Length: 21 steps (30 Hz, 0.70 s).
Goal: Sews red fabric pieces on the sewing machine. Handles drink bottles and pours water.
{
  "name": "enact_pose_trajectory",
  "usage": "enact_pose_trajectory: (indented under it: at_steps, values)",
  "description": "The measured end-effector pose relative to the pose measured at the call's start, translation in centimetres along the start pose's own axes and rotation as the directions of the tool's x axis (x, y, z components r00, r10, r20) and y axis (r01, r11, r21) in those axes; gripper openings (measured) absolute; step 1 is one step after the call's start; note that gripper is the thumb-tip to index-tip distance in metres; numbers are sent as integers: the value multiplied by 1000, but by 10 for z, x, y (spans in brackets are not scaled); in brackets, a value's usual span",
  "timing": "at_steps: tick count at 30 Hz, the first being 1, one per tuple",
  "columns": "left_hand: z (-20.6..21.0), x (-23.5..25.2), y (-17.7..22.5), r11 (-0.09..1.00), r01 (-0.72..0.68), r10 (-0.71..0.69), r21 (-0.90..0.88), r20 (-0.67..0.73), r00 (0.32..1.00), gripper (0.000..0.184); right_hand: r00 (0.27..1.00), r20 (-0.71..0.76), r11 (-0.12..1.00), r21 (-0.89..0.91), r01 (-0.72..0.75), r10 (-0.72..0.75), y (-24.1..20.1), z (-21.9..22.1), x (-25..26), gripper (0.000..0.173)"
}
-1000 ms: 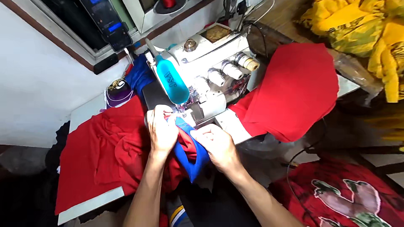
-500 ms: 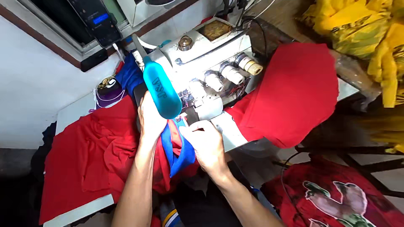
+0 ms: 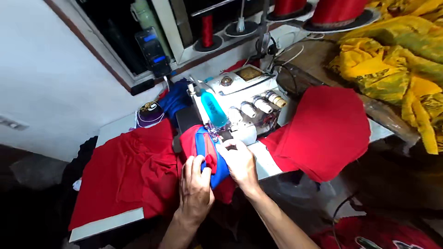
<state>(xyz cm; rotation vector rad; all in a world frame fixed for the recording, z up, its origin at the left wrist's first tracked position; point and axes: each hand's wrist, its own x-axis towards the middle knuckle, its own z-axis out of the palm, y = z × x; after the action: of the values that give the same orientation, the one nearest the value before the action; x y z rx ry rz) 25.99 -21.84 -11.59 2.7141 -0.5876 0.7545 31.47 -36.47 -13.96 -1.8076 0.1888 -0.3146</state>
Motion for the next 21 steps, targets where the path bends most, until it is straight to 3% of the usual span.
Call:
enact_pose_trajectory:
  at_steps: [3,6,10,13,17,21]
  values:
    - [-29,18,5,989,4,7,-148,78,997,12,966,-25,946,-213,245,-256,-2,-9,3,18]
    - [-69,49,9,970,39,-3,-241,148,989,15,857,114,845,-142,515,-503,-2,-16,13,22]
    - [-121,98,-5,910,19,30,-415,112,993,35,822,318,855,-61,515,-473,-10,-22,28,35]
    - [-128,114,-23,935,20,14,-355,94,995,53,826,285,857,-32,515,-486,-5,-18,38,33]
    - [-110,110,-32,993,-30,27,-117,-22,999,23,846,226,862,-49,504,-482,-5,-12,40,24]
    - [-95,113,-51,998,-64,62,-14,-112,992,12,867,283,901,-25,433,-409,-9,-12,42,15]
